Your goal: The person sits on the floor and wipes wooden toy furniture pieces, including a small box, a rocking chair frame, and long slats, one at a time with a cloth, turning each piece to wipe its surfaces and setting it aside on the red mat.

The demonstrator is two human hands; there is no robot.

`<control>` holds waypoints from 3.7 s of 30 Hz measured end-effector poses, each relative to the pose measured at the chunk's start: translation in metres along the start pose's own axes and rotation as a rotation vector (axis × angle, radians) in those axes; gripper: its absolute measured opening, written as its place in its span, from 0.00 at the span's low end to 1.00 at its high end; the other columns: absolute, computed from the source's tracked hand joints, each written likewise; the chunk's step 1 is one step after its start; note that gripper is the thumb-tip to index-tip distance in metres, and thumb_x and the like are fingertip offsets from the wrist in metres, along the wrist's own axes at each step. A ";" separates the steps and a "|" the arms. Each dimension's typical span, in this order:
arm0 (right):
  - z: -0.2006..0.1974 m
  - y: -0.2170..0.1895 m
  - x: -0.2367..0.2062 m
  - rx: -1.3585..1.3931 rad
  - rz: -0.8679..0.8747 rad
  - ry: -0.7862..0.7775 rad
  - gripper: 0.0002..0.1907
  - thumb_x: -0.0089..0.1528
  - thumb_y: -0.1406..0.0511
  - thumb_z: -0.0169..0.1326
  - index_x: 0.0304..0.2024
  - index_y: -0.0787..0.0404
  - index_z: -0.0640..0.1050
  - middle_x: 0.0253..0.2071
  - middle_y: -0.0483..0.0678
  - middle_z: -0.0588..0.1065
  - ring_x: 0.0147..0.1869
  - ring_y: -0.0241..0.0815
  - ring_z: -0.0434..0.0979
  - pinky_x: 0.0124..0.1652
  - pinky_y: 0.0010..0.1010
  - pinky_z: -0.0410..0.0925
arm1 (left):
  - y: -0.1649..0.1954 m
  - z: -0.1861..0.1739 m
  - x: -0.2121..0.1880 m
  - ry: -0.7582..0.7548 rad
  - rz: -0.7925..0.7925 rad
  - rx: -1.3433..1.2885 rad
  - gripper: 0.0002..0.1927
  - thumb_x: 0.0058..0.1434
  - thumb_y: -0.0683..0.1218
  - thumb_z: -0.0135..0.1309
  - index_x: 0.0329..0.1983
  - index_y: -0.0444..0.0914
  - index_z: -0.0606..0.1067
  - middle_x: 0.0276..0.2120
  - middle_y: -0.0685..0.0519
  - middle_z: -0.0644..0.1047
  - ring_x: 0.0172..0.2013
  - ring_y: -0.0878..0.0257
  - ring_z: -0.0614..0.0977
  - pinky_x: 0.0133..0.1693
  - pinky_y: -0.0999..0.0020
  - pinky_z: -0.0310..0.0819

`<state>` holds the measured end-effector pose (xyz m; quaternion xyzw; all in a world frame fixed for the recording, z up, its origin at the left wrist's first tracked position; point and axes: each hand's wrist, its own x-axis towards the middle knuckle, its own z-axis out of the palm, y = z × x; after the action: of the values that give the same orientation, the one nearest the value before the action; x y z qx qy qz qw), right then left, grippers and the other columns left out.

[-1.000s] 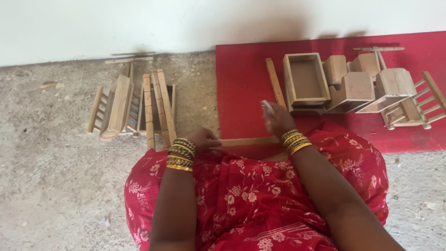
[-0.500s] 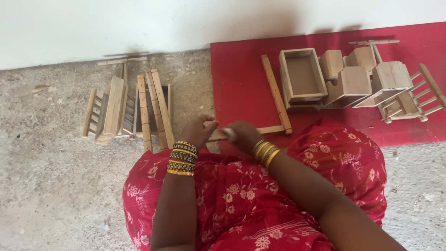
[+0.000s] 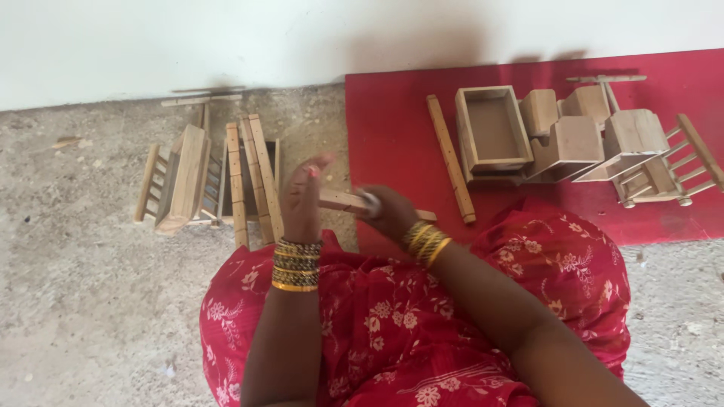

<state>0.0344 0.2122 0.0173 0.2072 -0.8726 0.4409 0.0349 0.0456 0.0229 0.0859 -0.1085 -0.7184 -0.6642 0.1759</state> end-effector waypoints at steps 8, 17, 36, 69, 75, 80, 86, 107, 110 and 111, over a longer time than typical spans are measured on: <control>0.031 0.002 0.001 -0.224 -0.109 0.141 0.19 0.64 0.60 0.62 0.56 0.52 0.77 0.44 0.52 0.79 0.42 0.48 0.81 0.42 0.41 0.76 | -0.011 0.014 -0.007 0.037 0.217 -0.245 0.20 0.78 0.50 0.38 0.59 0.32 0.75 0.62 0.37 0.76 0.69 0.47 0.73 0.73 0.51 0.63; 0.002 0.077 -0.007 0.425 -0.178 -0.046 0.27 0.68 0.55 0.54 0.59 0.71 0.73 0.41 0.62 0.75 0.41 0.55 0.74 0.36 0.47 0.69 | -0.025 0.007 0.001 0.303 -0.024 -0.451 0.18 0.79 0.52 0.46 0.45 0.35 0.80 0.22 0.55 0.75 0.21 0.71 0.71 0.26 0.74 0.65; 0.004 0.101 -0.003 0.556 0.701 -0.013 0.23 0.73 0.58 0.46 0.37 0.73 0.76 0.35 0.37 0.80 0.19 0.45 0.72 0.19 0.36 0.68 | -0.005 0.024 -0.014 0.471 0.001 -0.539 0.21 0.77 0.53 0.44 0.31 0.37 0.77 0.14 0.62 0.60 0.15 0.72 0.61 0.20 0.71 0.60; -0.001 -0.002 0.021 0.276 0.007 -0.443 0.07 0.72 0.66 0.48 0.44 0.63 0.75 0.30 0.50 0.77 0.28 0.43 0.77 0.28 0.37 0.71 | 0.026 0.014 -0.016 -0.296 0.266 0.244 0.33 0.77 0.64 0.34 0.70 0.37 0.68 0.77 0.40 0.56 0.79 0.47 0.48 0.77 0.44 0.42; 0.012 0.116 -0.004 0.040 -0.113 -0.144 0.08 0.64 0.68 0.54 0.40 0.67 0.80 0.38 0.60 0.82 0.39 0.50 0.81 0.38 0.41 0.75 | 0.034 0.010 -0.017 -0.259 0.226 0.210 0.36 0.76 0.68 0.30 0.73 0.40 0.66 0.80 0.42 0.49 0.81 0.47 0.39 0.78 0.42 0.34; 0.012 0.102 -0.001 -0.293 -0.300 -0.091 0.24 0.59 0.75 0.59 0.58 0.74 0.73 0.44 0.57 0.82 0.47 0.52 0.82 0.46 0.42 0.75 | 0.033 0.009 -0.009 -0.224 0.235 0.276 0.37 0.76 0.68 0.28 0.73 0.40 0.67 0.80 0.41 0.50 0.81 0.47 0.37 0.77 0.40 0.32; 0.020 -0.021 0.019 0.176 -0.060 -0.082 0.24 0.65 0.60 0.53 0.59 0.68 0.68 0.37 0.59 0.80 0.37 0.52 0.81 0.39 0.44 0.73 | 0.024 0.018 -0.016 -0.139 0.252 0.395 0.37 0.76 0.68 0.25 0.70 0.41 0.70 0.80 0.43 0.50 0.80 0.47 0.34 0.77 0.37 0.26; -0.029 0.047 -0.004 0.705 0.845 0.406 0.38 0.68 0.40 0.39 0.43 0.72 0.71 0.45 0.41 0.82 0.19 0.39 0.65 0.15 0.35 0.60 | -0.054 0.026 -0.018 0.420 -0.606 -0.364 0.44 0.67 0.71 0.36 0.73 0.36 0.58 0.66 0.38 0.66 0.65 0.49 0.70 0.64 0.52 0.62; -0.038 0.048 -0.009 0.602 0.846 0.443 0.30 0.65 0.44 0.51 0.50 0.65 0.72 0.45 0.51 0.79 0.30 0.39 0.71 0.23 0.35 0.66 | -0.072 0.023 -0.016 0.388 -0.662 -0.323 0.42 0.70 0.70 0.39 0.71 0.32 0.62 0.64 0.39 0.69 0.62 0.52 0.73 0.59 0.56 0.66; -0.040 0.050 -0.011 0.500 0.864 0.424 0.27 0.64 0.47 0.55 0.53 0.61 0.74 0.44 0.54 0.77 0.34 0.40 0.76 0.27 0.36 0.72 | -0.074 0.022 -0.014 0.408 -0.661 -0.356 0.41 0.68 0.68 0.41 0.71 0.33 0.62 0.64 0.40 0.70 0.60 0.52 0.74 0.56 0.57 0.68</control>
<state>0.0195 0.2737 0.0012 -0.2618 -0.7206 0.6416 -0.0246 0.0271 0.0386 0.0110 0.2327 -0.5393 -0.8062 0.0706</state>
